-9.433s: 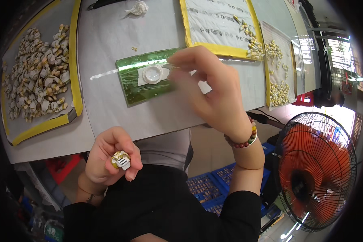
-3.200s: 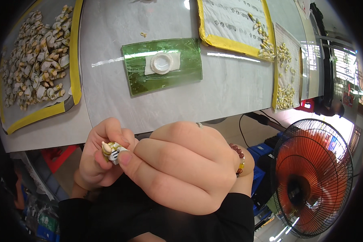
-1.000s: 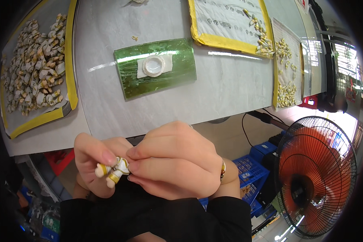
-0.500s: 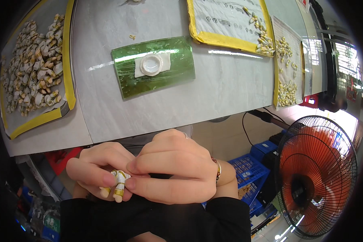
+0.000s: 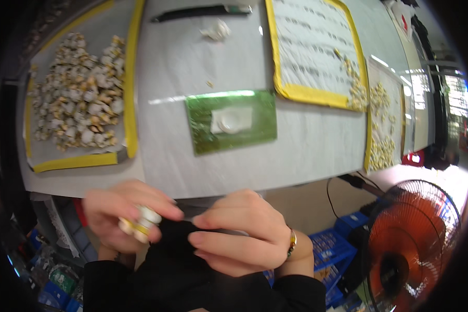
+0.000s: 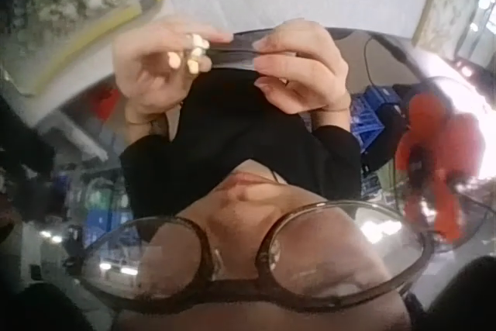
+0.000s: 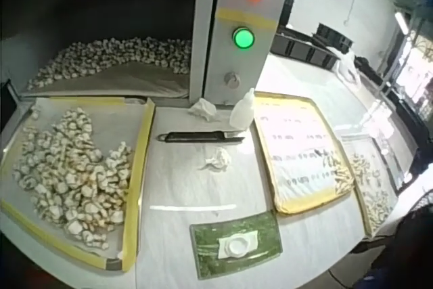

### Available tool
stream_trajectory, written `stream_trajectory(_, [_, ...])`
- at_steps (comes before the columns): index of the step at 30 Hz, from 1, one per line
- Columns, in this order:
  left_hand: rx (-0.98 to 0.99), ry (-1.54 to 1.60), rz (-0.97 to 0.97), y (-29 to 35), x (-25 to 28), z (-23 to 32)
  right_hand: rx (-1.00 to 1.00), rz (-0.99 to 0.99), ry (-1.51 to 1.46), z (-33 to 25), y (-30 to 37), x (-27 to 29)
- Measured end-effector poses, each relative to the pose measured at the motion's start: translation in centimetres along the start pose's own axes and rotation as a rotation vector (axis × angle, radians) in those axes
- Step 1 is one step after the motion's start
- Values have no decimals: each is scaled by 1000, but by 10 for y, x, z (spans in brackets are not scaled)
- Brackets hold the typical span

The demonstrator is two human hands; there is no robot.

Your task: The person assembles small plastic toy figures by hand, dipping plastic toy parts into a pool of adhesive, then joining them together.

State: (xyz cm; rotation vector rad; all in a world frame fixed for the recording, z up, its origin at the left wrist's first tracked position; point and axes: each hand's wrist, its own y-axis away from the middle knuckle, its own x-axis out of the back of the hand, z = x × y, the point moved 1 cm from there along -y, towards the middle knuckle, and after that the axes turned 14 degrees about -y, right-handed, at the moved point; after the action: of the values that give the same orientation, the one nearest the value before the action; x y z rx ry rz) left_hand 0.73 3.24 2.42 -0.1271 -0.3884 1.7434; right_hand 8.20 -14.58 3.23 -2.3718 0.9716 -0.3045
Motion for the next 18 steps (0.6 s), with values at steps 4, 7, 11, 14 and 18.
stream_trajectory(4, [-44,-1197,198,-34,70,9,-88,30,42,1,6,16])
stream_trajectory(7, [-60,-1324,-44,-78,106,16,-109,95,96,0,12,27])
stream_trajectory(11, [35,-1151,-21,-155,160,-11,-100,216,135,2,22,36])
stream_trajectory(14, [-163,-1413,86,-234,220,-73,-99,243,159,-2,27,41])
stream_trajectory(18, [7,-1825,231,-313,260,-153,-126,337,250,-9,35,48])
